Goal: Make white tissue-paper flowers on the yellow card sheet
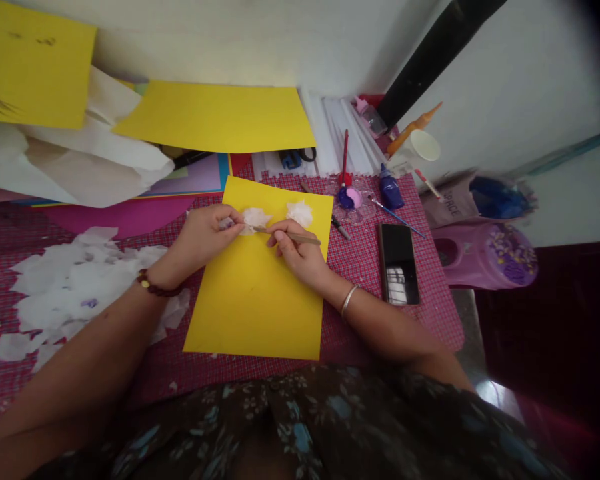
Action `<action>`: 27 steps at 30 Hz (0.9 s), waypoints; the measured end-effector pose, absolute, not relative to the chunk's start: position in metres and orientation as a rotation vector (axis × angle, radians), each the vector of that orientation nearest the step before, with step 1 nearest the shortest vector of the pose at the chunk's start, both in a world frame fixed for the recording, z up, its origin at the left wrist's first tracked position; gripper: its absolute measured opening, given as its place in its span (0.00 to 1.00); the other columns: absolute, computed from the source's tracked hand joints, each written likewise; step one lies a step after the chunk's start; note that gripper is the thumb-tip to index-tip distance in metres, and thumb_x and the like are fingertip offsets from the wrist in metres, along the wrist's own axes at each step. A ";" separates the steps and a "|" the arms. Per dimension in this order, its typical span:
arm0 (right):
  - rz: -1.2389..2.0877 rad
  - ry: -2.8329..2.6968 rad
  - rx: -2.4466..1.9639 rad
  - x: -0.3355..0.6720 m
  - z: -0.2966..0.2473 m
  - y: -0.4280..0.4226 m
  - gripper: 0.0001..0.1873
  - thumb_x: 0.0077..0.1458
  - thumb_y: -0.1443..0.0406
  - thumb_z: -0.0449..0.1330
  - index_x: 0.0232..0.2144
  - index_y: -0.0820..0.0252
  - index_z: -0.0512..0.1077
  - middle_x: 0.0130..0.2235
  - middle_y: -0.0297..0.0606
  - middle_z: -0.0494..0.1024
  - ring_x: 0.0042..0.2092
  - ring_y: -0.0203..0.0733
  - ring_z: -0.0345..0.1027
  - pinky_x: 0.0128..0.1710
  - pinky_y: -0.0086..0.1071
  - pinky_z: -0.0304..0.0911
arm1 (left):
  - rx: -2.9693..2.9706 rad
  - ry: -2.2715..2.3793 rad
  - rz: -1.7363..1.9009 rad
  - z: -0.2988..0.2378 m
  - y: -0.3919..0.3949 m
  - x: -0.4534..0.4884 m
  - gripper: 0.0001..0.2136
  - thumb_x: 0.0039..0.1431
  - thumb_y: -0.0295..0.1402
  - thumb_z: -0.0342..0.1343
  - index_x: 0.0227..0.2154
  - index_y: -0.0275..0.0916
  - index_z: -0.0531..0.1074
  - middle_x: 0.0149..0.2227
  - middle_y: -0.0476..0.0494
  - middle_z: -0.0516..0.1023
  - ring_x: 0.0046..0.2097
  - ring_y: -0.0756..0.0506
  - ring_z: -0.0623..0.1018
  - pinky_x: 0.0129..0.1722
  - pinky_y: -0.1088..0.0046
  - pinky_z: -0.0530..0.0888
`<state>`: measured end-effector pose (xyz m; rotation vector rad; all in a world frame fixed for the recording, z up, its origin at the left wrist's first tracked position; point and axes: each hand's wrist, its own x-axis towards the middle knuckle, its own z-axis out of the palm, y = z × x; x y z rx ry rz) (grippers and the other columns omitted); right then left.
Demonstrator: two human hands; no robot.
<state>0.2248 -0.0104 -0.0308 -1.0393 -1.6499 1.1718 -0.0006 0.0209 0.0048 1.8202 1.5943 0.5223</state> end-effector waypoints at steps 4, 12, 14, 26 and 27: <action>1.177 -1.533 -1.002 0.228 -0.030 -0.011 0.20 0.73 0.45 0.54 0.41 0.52 0.73 0.32 0.32 0.76 0.30 0.37 0.69 0.32 0.34 0.67 | 1.924 1.471 0.543 0.002 0.018 -0.004 0.08 0.57 0.38 0.54 0.30 0.43 0.76 0.38 0.43 0.86 0.41 0.41 0.80 0.47 0.65 0.74; 1.160 -1.616 -0.976 0.228 -0.031 -0.016 0.19 0.74 0.47 0.53 0.43 0.52 0.73 0.32 0.32 0.76 0.32 0.38 0.72 0.35 0.35 0.70 | 1.853 1.636 0.486 0.003 0.021 -0.004 0.08 0.58 0.37 0.57 0.36 0.41 0.77 0.40 0.43 0.86 0.39 0.42 0.80 0.42 0.67 0.74; 1.114 -1.660 -0.968 0.226 -0.032 -0.017 0.18 0.74 0.48 0.54 0.44 0.52 0.73 0.34 0.33 0.78 0.33 0.38 0.73 0.37 0.36 0.70 | 1.835 1.657 0.490 0.003 0.022 -0.004 0.08 0.57 0.37 0.58 0.36 0.41 0.77 0.38 0.44 0.86 0.37 0.43 0.79 0.39 0.68 0.72; 0.846 -1.987 -0.973 0.222 -0.030 -0.015 0.14 0.77 0.59 0.50 0.47 0.55 0.74 0.43 0.41 0.82 0.45 0.43 0.79 0.47 0.38 0.75 | 1.804 1.571 0.515 -0.004 0.028 -0.004 0.10 0.52 0.39 0.59 0.35 0.41 0.76 0.33 0.46 0.80 0.35 0.43 0.75 0.36 0.68 0.67; 0.818 -2.017 -0.977 0.222 -0.030 -0.015 0.14 0.77 0.60 0.49 0.47 0.55 0.74 0.43 0.41 0.82 0.45 0.43 0.79 0.48 0.38 0.75 | 1.753 1.517 0.552 -0.004 0.030 -0.007 0.11 0.51 0.40 0.60 0.34 0.41 0.75 0.32 0.47 0.79 0.33 0.44 0.74 0.35 0.69 0.67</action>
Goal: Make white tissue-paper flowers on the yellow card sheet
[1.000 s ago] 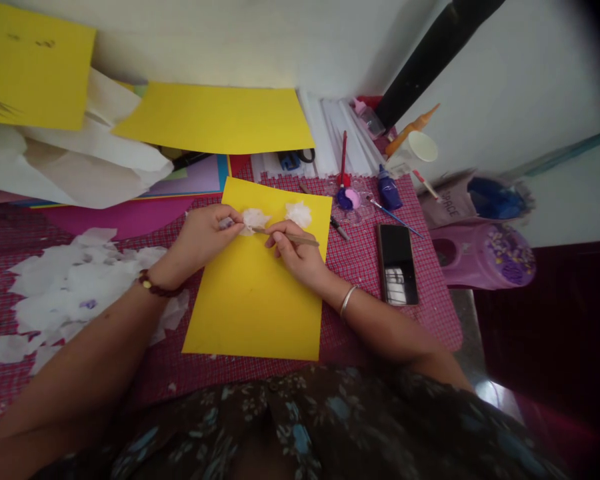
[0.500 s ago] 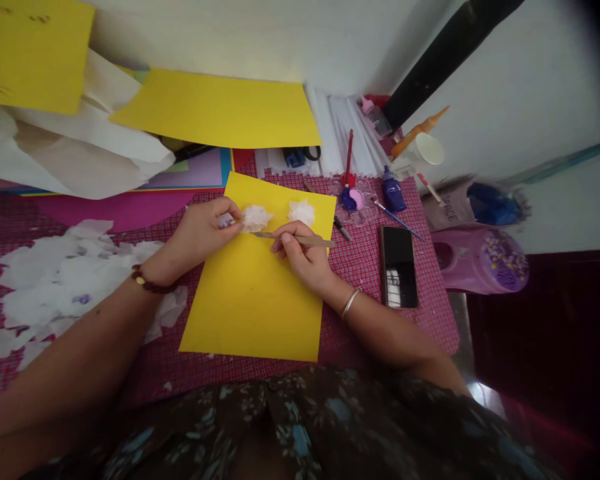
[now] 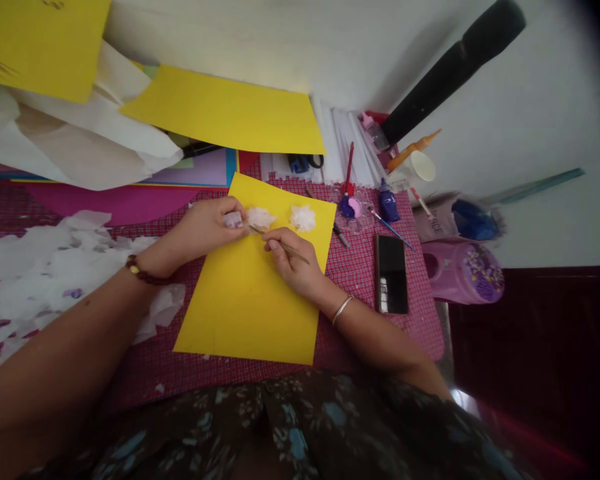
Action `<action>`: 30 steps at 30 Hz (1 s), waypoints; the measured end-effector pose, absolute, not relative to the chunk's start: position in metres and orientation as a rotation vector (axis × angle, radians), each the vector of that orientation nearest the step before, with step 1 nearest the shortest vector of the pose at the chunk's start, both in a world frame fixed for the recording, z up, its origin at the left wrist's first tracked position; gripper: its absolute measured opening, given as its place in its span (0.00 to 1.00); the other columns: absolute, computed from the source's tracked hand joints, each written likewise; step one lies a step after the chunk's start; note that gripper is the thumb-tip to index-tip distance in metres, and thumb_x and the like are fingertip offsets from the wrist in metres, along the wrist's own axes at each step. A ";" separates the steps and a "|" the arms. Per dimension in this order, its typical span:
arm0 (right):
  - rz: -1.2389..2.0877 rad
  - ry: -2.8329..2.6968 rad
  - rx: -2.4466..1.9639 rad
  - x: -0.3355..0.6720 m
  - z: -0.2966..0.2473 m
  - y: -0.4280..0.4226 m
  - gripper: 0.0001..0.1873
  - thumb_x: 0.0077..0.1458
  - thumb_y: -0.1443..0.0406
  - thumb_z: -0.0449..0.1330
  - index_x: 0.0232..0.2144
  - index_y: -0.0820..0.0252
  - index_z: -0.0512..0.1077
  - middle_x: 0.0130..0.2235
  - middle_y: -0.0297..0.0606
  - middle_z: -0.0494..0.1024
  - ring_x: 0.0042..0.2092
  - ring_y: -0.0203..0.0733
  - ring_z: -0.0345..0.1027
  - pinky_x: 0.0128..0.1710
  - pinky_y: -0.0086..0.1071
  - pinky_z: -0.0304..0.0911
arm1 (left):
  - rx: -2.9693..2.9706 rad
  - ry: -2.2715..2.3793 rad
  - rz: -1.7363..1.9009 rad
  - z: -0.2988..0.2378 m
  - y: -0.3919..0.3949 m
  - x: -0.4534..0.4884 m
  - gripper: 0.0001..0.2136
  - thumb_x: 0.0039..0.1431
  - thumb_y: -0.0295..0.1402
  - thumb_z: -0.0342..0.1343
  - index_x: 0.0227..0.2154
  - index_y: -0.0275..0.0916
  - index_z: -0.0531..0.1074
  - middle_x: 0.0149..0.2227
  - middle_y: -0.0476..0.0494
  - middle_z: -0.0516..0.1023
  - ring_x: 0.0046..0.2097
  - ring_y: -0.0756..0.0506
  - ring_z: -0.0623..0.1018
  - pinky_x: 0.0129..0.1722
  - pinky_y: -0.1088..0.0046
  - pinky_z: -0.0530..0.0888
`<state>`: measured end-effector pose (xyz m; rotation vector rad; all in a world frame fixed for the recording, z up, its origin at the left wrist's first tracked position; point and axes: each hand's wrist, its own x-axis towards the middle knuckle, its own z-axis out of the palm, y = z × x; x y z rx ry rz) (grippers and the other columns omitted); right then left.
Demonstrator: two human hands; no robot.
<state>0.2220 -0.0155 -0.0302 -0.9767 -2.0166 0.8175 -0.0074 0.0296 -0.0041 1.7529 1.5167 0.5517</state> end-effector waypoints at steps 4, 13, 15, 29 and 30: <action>0.700 -2.142 -1.025 0.223 -0.029 -0.017 0.14 0.76 0.63 0.47 0.47 0.56 0.73 0.44 0.42 0.83 0.45 0.43 0.79 0.47 0.38 0.75 | 1.449 1.313 0.658 -0.004 0.035 -0.025 0.12 0.50 0.44 0.63 0.33 0.42 0.72 0.28 0.50 0.71 0.27 0.48 0.67 0.29 0.71 0.63; 0.408 -2.460 -1.124 0.223 -0.027 -0.020 0.17 0.74 0.70 0.45 0.49 0.57 0.74 0.43 0.43 0.80 0.43 0.45 0.74 0.41 0.35 0.70 | 1.422 1.357 0.519 0.007 0.037 -0.024 0.08 0.57 0.40 0.61 0.30 0.43 0.71 0.25 0.49 0.73 0.27 0.46 0.72 0.31 0.70 0.69; 0.353 -2.530 -1.095 0.222 -0.026 -0.021 0.17 0.73 0.71 0.45 0.49 0.58 0.74 0.43 0.44 0.79 0.42 0.46 0.72 0.39 0.36 0.68 | 1.439 1.389 0.502 0.007 0.037 -0.022 0.08 0.57 0.41 0.61 0.30 0.43 0.71 0.25 0.49 0.73 0.28 0.45 0.74 0.31 0.70 0.69; 0.855 -1.969 -0.908 0.233 -0.019 -0.029 0.15 0.78 0.56 0.50 0.47 0.54 0.74 0.39 0.38 0.79 0.39 0.40 0.75 0.41 0.36 0.72 | 1.334 1.209 0.564 0.004 0.037 -0.037 0.18 0.48 0.44 0.70 0.40 0.42 0.77 0.41 0.43 0.84 0.42 0.43 0.81 0.45 0.65 0.79; 0.937 -1.876 -0.934 0.233 -0.020 -0.028 0.16 0.77 0.54 0.50 0.46 0.53 0.74 0.37 0.36 0.78 0.37 0.39 0.74 0.39 0.36 0.72 | 1.337 1.218 0.576 0.002 0.038 -0.038 0.17 0.49 0.44 0.69 0.38 0.42 0.77 0.39 0.43 0.84 0.41 0.43 0.81 0.43 0.65 0.79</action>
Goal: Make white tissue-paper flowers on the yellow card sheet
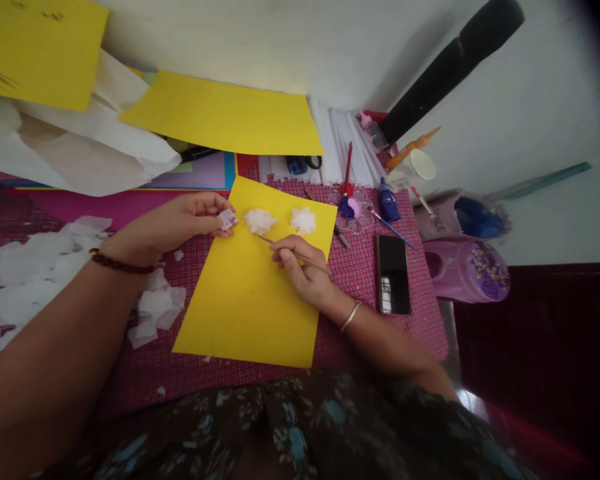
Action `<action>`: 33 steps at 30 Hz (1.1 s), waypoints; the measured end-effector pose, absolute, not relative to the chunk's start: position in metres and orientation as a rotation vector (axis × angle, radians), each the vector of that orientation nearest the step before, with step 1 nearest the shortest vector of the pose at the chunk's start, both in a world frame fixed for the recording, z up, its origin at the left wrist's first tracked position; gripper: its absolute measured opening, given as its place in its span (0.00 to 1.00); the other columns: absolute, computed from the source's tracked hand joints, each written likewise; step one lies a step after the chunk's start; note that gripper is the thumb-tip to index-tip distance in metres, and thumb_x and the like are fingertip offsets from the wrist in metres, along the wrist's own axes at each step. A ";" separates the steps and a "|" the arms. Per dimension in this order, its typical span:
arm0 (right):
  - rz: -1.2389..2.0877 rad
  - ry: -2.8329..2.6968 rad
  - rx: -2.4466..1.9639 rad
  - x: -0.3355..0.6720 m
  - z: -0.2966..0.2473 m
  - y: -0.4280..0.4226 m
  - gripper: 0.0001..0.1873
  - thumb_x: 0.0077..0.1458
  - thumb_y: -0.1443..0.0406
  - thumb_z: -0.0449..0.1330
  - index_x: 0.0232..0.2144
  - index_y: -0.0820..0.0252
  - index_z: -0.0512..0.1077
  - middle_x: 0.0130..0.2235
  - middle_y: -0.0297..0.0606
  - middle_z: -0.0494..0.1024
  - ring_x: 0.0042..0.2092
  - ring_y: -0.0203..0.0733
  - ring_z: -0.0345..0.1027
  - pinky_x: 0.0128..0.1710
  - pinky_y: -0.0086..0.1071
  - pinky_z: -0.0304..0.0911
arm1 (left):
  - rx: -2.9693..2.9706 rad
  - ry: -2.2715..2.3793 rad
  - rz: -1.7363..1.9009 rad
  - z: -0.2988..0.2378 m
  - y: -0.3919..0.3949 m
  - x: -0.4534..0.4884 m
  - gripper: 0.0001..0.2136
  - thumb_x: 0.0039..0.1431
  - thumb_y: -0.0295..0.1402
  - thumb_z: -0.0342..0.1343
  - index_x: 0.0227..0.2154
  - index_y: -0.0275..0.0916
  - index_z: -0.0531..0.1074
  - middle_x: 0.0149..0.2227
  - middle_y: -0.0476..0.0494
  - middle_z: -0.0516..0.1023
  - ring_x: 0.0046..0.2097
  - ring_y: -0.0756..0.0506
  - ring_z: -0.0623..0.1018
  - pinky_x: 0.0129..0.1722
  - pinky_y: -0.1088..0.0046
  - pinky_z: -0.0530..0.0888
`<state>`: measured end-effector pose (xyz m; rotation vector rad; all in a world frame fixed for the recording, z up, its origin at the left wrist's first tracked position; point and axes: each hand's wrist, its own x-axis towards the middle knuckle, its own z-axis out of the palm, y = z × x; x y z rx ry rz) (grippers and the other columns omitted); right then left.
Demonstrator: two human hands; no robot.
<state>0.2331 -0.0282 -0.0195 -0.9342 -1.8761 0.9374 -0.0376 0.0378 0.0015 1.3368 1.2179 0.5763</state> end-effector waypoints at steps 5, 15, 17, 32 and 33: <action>1.163 -1.619 -1.063 0.232 -0.027 -0.018 0.23 0.74 0.43 0.51 0.40 0.53 0.71 0.29 0.31 0.73 0.30 0.37 0.70 0.33 0.35 0.70 | 1.427 1.321 0.575 -0.007 0.039 -0.039 0.14 0.52 0.47 0.67 0.31 0.42 0.76 0.30 0.44 0.81 0.36 0.42 0.81 0.35 0.67 0.77; 1.293 -1.516 -1.030 0.227 -0.034 -0.002 0.27 0.71 0.38 0.51 0.43 0.53 0.68 0.33 0.33 0.77 0.28 0.34 0.68 0.29 0.31 0.68 | 1.547 1.273 0.479 0.011 0.032 -0.036 0.16 0.49 0.51 0.67 0.29 0.43 0.76 0.37 0.44 0.82 0.43 0.41 0.81 0.41 0.68 0.77; 1.297 -1.497 -1.056 0.227 -0.034 0.000 0.27 0.71 0.38 0.50 0.44 0.53 0.68 0.34 0.33 0.78 0.27 0.33 0.68 0.28 0.30 0.68 | 1.539 1.241 0.421 0.009 0.031 -0.031 0.15 0.49 0.50 0.67 0.31 0.44 0.77 0.32 0.45 0.80 0.37 0.42 0.79 0.37 0.68 0.76; 1.287 -1.375 -1.075 0.230 -0.028 -0.007 0.27 0.69 0.37 0.52 0.37 0.52 0.65 0.27 0.29 0.71 0.27 0.36 0.67 0.29 0.32 0.68 | 1.857 1.466 0.701 -0.009 0.015 0.011 0.08 0.58 0.39 0.61 0.28 0.43 0.73 0.32 0.45 0.78 0.35 0.43 0.75 0.38 0.66 0.72; 1.286 -1.393 -1.057 0.230 -0.028 -0.008 0.26 0.69 0.38 0.52 0.37 0.52 0.65 0.26 0.29 0.71 0.27 0.36 0.67 0.30 0.32 0.68 | 1.862 1.467 0.707 -0.009 0.016 0.010 0.07 0.58 0.38 0.60 0.27 0.43 0.72 0.32 0.45 0.78 0.35 0.44 0.75 0.38 0.66 0.71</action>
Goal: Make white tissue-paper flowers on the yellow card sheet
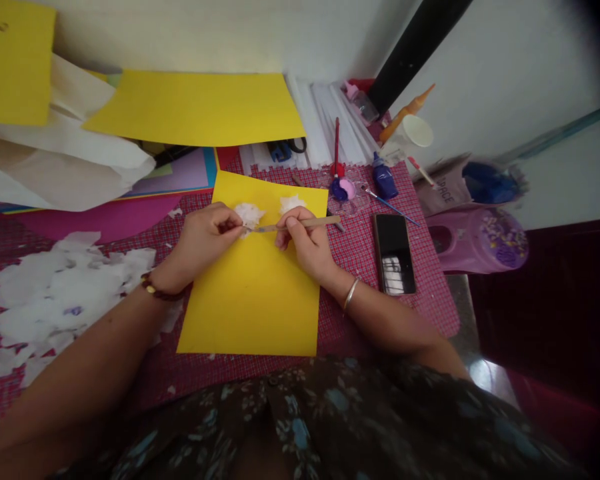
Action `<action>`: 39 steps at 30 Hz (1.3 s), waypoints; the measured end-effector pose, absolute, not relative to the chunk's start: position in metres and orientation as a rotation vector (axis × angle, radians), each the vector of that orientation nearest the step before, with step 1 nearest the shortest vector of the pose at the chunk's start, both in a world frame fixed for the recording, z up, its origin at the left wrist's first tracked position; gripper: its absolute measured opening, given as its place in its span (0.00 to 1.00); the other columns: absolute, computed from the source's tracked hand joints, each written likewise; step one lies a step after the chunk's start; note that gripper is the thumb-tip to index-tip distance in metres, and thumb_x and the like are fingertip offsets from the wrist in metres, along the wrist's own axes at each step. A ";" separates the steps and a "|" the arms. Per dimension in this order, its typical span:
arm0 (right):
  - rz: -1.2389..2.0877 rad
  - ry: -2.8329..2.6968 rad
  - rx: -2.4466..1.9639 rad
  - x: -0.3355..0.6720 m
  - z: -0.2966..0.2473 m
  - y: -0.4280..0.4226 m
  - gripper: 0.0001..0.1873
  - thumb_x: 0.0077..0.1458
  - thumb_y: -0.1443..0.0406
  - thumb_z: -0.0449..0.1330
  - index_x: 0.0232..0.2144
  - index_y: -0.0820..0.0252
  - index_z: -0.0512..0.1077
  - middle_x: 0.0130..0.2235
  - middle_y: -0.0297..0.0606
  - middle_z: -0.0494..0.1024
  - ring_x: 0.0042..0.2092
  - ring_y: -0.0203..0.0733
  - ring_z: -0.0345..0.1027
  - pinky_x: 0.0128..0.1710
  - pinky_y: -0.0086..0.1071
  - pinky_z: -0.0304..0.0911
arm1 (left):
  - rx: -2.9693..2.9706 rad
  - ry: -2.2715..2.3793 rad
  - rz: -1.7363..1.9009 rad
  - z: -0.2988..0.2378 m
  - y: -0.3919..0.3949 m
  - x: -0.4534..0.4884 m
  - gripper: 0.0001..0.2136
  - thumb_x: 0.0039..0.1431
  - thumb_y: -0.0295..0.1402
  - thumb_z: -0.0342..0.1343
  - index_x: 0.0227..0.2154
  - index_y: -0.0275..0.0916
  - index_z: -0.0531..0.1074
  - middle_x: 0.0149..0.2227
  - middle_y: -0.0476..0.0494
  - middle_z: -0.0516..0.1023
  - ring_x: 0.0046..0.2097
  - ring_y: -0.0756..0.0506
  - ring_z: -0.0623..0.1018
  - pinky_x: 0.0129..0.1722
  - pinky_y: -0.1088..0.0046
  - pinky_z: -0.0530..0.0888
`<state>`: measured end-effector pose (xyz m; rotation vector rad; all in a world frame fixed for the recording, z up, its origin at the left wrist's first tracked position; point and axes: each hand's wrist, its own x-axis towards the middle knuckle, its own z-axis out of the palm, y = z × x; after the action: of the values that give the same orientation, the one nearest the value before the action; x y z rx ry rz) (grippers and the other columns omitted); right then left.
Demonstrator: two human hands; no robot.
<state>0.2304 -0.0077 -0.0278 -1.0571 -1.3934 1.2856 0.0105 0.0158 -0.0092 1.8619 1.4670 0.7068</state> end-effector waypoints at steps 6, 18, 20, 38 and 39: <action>1.257 -1.566 -1.019 0.228 -0.032 -0.009 0.25 0.72 0.40 0.51 0.39 0.52 0.68 0.31 0.33 0.74 0.31 0.38 0.70 0.34 0.35 0.71 | 1.893 1.452 0.704 -0.008 0.019 0.008 0.05 0.58 0.33 0.57 0.28 0.42 0.73 0.33 0.45 0.79 0.36 0.43 0.77 0.39 0.66 0.72; 0.894 -2.013 -0.959 0.235 -0.033 -0.011 0.15 0.77 0.58 0.49 0.45 0.53 0.74 0.42 0.40 0.80 0.43 0.43 0.76 0.47 0.40 0.74 | 1.786 1.485 0.711 -0.008 0.021 0.003 0.07 0.59 0.38 0.57 0.30 0.44 0.77 0.37 0.44 0.84 0.40 0.42 0.80 0.45 0.65 0.75; 0.792 -2.158 -0.947 0.236 -0.034 -0.011 0.15 0.76 0.62 0.49 0.46 0.53 0.75 0.44 0.41 0.80 0.46 0.45 0.76 0.48 0.40 0.73 | 1.747 1.494 0.706 -0.005 0.021 0.003 0.07 0.59 0.39 0.57 0.30 0.44 0.77 0.37 0.44 0.85 0.40 0.42 0.80 0.45 0.64 0.75; 1.390 -1.221 -1.109 0.236 -0.024 -0.008 0.25 0.66 0.41 0.61 0.33 0.55 0.72 0.20 0.25 0.69 0.19 0.32 0.56 0.19 0.27 0.51 | 1.589 1.625 0.738 0.077 0.017 -0.081 0.11 0.61 0.45 0.61 0.32 0.43 0.76 0.28 0.47 0.75 0.31 0.45 0.72 0.33 0.65 0.69; 1.401 -1.230 -1.108 0.236 -0.023 -0.007 0.26 0.65 0.41 0.62 0.33 0.55 0.72 0.20 0.26 0.69 0.19 0.32 0.56 0.19 0.27 0.52 | 1.621 1.638 0.600 0.076 0.012 -0.089 0.11 0.60 0.44 0.61 0.32 0.42 0.76 0.27 0.48 0.74 0.30 0.46 0.70 0.31 0.67 0.68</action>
<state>0.2359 -0.0075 -0.0235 -1.1077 -1.2295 1.4007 -0.0890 0.0117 0.0756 1.6211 1.6380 0.6002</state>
